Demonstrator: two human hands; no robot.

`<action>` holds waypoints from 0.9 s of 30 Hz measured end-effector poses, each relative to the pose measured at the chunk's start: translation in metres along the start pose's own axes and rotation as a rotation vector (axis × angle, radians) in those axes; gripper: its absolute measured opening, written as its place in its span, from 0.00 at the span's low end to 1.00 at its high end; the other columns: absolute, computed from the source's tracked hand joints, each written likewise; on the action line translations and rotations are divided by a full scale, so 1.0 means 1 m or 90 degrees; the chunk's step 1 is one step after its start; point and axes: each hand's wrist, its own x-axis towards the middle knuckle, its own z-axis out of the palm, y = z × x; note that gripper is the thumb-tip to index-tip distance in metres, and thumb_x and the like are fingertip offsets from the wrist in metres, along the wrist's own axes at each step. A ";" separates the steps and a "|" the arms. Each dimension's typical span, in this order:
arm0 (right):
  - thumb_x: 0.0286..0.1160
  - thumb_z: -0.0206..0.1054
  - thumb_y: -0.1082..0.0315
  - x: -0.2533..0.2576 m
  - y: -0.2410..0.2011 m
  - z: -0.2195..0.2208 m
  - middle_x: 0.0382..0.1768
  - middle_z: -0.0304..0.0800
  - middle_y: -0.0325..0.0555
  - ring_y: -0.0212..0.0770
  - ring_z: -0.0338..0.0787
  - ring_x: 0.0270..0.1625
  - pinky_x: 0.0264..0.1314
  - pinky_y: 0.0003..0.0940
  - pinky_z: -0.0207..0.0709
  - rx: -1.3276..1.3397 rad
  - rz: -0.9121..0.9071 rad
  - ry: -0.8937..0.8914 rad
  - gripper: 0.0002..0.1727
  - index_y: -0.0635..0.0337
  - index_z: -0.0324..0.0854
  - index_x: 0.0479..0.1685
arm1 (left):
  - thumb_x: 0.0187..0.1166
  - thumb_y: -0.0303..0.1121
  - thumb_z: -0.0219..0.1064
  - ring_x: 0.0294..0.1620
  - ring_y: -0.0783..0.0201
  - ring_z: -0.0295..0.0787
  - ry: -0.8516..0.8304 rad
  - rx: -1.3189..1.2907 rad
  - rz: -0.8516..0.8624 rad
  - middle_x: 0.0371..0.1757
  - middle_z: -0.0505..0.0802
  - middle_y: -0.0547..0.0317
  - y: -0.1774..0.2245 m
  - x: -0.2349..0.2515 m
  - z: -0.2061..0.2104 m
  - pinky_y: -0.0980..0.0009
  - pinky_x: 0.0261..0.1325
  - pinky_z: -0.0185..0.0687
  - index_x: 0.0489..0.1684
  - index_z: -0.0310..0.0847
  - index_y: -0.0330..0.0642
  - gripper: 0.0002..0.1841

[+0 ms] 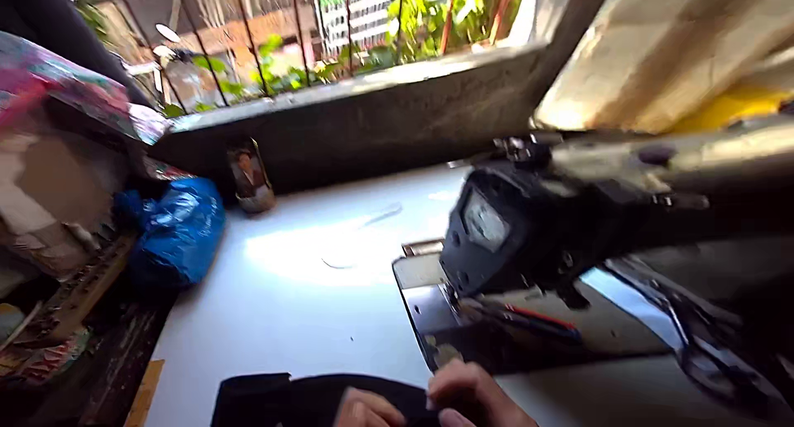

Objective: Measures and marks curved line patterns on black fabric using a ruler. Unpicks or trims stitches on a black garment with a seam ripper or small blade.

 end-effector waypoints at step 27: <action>0.84 0.60 0.75 -0.024 0.011 -0.002 0.48 0.88 0.47 0.23 0.87 0.53 0.59 0.16 0.79 0.167 -0.046 0.022 0.07 0.66 0.81 0.51 | 0.71 0.49 0.75 0.41 0.60 0.82 -0.519 0.493 0.029 0.42 0.87 0.53 0.042 0.083 -0.024 0.65 0.46 0.77 0.52 0.93 0.44 0.20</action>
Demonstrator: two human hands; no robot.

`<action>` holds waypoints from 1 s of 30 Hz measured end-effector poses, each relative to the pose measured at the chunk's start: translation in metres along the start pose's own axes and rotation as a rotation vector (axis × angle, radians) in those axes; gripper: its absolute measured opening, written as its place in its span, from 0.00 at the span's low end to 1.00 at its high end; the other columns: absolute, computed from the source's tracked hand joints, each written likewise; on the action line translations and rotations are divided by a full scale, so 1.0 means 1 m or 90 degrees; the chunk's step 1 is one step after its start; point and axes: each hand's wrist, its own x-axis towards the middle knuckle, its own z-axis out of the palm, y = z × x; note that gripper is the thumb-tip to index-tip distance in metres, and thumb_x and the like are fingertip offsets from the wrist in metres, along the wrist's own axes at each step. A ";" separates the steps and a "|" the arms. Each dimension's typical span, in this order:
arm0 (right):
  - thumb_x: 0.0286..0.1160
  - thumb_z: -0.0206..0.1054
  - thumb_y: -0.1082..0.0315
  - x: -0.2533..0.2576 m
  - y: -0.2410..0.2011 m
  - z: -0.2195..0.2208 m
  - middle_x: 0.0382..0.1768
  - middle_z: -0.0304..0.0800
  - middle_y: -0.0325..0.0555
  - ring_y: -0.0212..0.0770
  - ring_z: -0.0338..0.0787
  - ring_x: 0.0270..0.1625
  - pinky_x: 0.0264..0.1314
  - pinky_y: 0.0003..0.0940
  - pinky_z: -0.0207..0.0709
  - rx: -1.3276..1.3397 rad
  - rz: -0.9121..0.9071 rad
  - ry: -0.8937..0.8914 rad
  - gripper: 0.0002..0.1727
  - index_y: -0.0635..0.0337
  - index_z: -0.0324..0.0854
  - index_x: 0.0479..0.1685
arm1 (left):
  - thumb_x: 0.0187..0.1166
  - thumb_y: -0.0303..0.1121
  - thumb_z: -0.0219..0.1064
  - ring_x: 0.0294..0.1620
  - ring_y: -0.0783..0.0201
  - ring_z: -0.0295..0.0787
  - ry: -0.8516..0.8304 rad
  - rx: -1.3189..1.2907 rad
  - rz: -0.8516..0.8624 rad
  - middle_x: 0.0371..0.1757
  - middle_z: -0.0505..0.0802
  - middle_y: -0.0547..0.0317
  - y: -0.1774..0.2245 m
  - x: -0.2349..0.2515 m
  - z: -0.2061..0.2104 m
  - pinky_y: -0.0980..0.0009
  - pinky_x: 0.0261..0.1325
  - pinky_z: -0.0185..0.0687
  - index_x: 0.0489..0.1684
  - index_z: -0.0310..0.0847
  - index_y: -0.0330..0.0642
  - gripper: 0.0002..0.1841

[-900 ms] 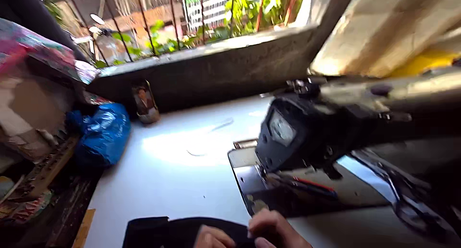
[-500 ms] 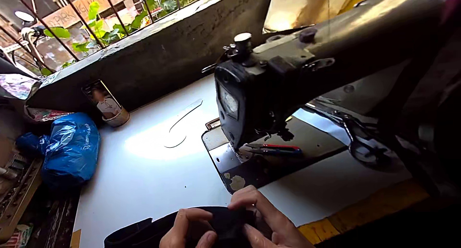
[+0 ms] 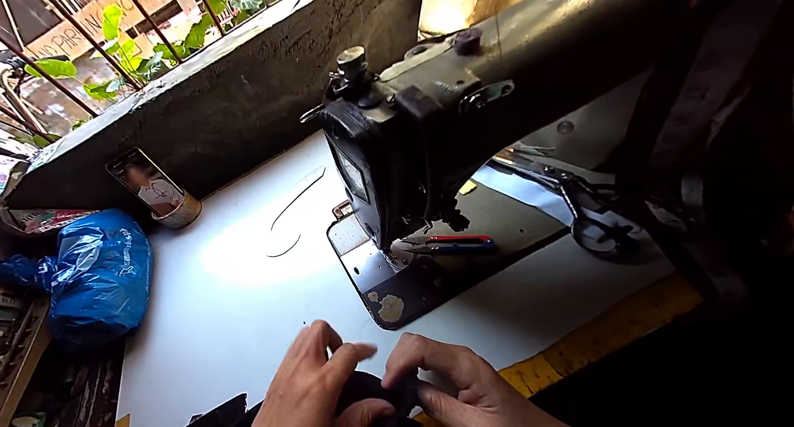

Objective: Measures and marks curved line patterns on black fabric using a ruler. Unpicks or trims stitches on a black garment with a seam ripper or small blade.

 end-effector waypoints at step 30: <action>0.83 0.61 0.66 0.000 0.008 0.025 0.41 0.91 0.52 0.45 0.88 0.40 0.43 0.41 0.73 -0.438 0.048 0.025 0.11 0.56 0.90 0.49 | 0.82 0.27 0.60 0.25 0.76 0.81 0.206 -0.333 -0.228 0.36 0.88 0.64 -0.078 0.023 0.021 0.80 0.31 0.78 0.51 0.82 0.43 0.07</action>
